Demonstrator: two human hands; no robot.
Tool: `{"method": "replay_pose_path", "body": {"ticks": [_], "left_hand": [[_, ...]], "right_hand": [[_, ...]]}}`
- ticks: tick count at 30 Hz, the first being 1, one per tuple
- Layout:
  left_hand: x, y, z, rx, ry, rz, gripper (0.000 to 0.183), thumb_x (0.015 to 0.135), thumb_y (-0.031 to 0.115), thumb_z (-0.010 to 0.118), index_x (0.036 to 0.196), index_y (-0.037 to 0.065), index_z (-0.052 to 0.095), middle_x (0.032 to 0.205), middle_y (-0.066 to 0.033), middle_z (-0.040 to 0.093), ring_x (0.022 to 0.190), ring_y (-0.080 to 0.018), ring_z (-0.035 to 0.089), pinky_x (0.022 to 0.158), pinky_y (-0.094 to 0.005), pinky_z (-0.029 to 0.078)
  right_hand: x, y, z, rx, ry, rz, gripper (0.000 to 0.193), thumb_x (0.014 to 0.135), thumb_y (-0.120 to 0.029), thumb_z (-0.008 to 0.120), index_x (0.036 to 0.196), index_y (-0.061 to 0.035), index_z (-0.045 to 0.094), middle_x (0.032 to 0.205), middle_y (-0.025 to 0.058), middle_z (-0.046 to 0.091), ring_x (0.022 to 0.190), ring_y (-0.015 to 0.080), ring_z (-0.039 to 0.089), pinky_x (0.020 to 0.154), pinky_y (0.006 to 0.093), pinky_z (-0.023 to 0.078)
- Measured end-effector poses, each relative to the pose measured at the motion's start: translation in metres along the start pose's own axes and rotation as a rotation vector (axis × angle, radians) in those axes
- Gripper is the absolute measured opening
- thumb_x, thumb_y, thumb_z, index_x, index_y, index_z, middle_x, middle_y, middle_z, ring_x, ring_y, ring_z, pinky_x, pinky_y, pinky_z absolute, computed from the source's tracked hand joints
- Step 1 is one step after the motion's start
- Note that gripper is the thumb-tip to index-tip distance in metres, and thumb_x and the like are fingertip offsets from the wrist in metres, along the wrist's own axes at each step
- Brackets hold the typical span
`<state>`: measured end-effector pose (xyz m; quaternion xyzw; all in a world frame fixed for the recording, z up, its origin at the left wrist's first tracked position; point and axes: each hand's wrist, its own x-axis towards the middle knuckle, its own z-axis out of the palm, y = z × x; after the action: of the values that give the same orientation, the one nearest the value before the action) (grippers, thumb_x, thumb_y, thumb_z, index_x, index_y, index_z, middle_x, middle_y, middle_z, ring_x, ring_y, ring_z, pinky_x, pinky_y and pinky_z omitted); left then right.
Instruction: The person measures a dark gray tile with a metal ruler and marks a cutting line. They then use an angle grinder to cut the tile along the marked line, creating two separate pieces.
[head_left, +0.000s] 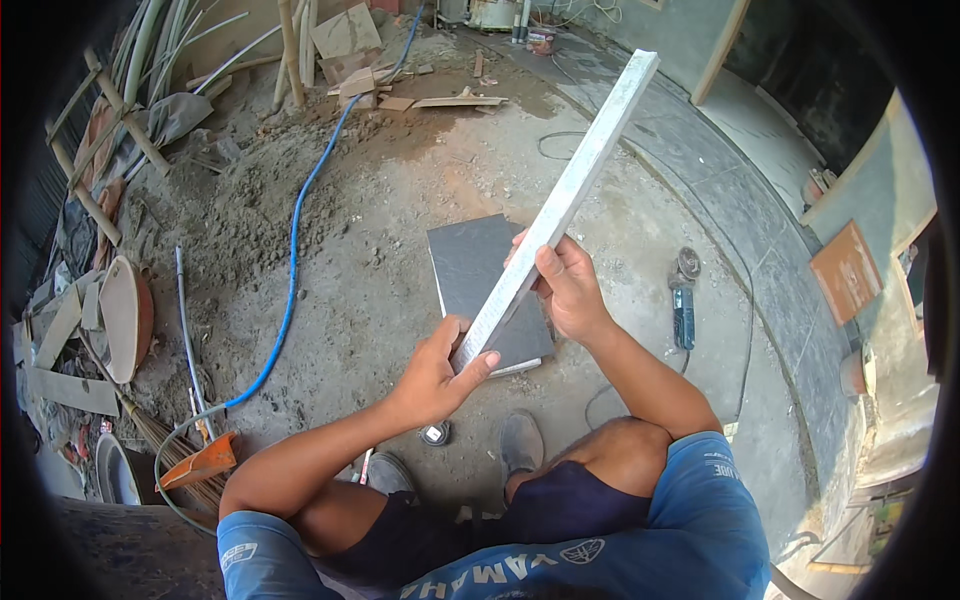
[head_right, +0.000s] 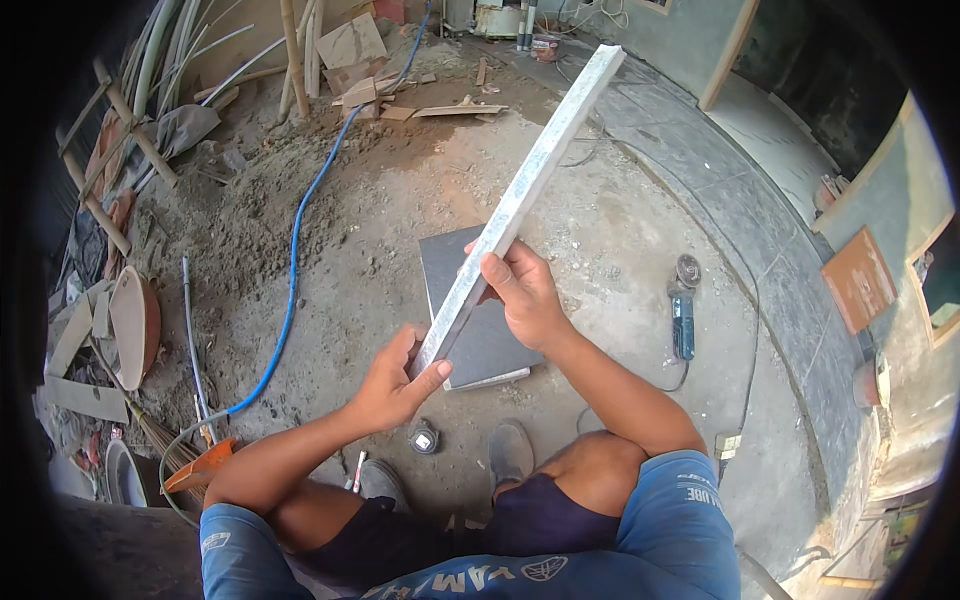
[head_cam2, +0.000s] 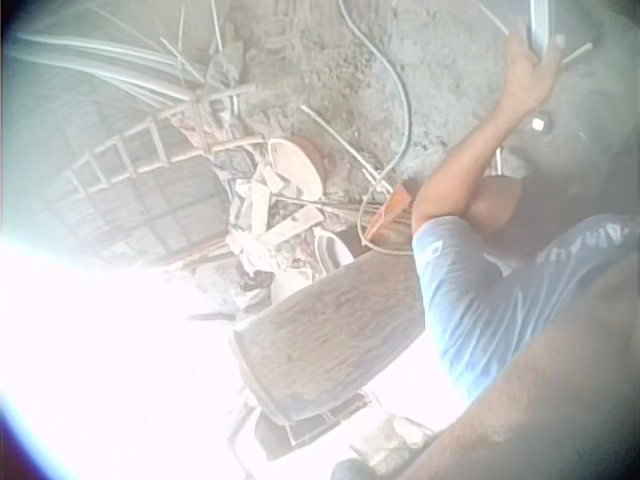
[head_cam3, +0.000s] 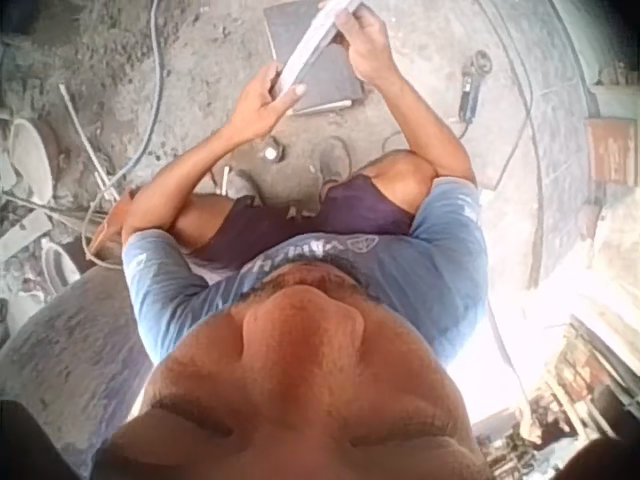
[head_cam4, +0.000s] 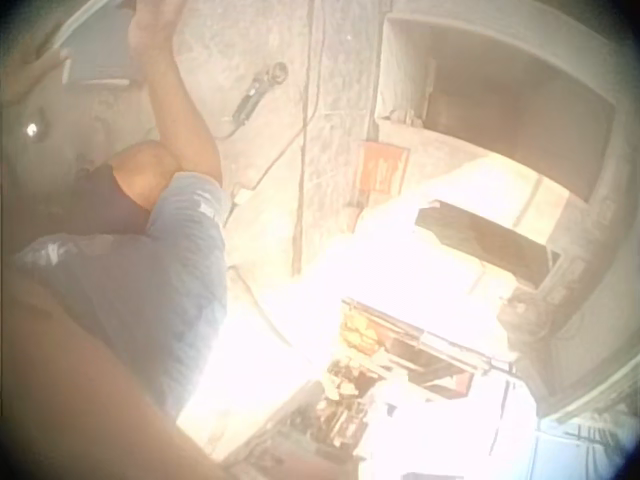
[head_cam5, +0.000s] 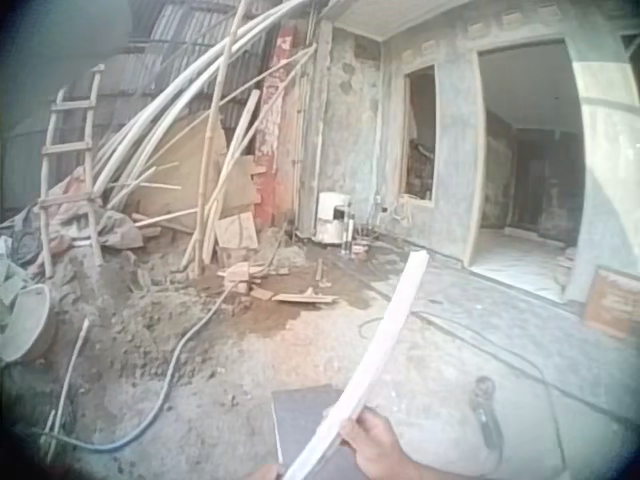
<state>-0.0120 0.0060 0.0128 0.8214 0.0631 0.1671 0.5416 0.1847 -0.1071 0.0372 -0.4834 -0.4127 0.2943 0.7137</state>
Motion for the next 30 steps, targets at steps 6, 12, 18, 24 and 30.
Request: {"method": "replay_pose_path", "body": {"ticks": [6,12,18,24,30], "left_hand": [[0.000,0.003,0.003,-0.108,-0.066,-0.067,0.036,0.096,0.027,0.067,0.114,0.001,0.050,0.080,0.0002,0.053,0.066,-0.0060,0.049,0.056,-0.0252,0.041],[-0.004,-0.004,-0.001,-0.133,-0.104,-0.050,0.036,0.095,0.029,0.068,0.111,0.002,0.049,0.081,0.0010,0.053,0.066,-0.0052,0.049,0.056,-0.0244,0.042],[-0.003,0.001,-0.001,-0.082,-0.104,-0.017,0.035,0.093,0.024,0.072,0.110,0.003,0.048,0.083,0.0004,0.054,0.067,-0.0056,0.051,0.058,-0.0239,0.043],[-0.005,0.005,0.001,-0.287,-0.168,-0.120,0.040,0.092,0.022,0.073,0.114,0.003,0.045,0.085,-0.0014,0.056,0.066,-0.0067,0.054,0.058,-0.0239,0.045],[-0.005,0.004,0.005,-0.461,-0.272,-0.115,0.032,0.100,0.028,0.061,0.114,0.003,0.045,0.079,-0.0026,0.055,0.062,-0.0088,0.053,0.058,-0.0247,0.044]], "right_hand": [[-0.008,-0.003,-0.002,0.029,-0.057,0.017,0.048,0.100,-0.044,0.057,0.125,-0.0038,0.055,0.103,0.0090,0.065,0.097,0.0137,0.062,0.084,0.0316,0.052],[-0.007,0.003,0.000,0.055,-0.133,-0.084,0.050,0.099,-0.046,0.056,0.126,-0.0034,0.056,0.103,0.0072,0.065,0.094,0.0129,0.065,0.079,0.0276,0.056],[-0.006,0.002,0.000,0.129,-0.167,-0.066,0.066,0.097,-0.061,0.044,0.126,-0.0033,0.055,0.103,0.0082,0.065,0.093,0.0142,0.065,0.081,0.0301,0.055],[-0.004,0.003,0.003,0.190,-0.154,-0.007,0.072,0.095,-0.070,0.035,0.122,-0.0075,0.058,0.095,0.0077,0.067,0.089,0.0131,0.064,0.076,0.0296,0.055],[-0.004,0.007,0.004,0.272,-0.175,0.048,0.074,0.095,-0.071,0.030,0.122,-0.0083,0.058,0.094,0.0076,0.066,0.087,0.0127,0.063,0.075,0.0303,0.055]]}}
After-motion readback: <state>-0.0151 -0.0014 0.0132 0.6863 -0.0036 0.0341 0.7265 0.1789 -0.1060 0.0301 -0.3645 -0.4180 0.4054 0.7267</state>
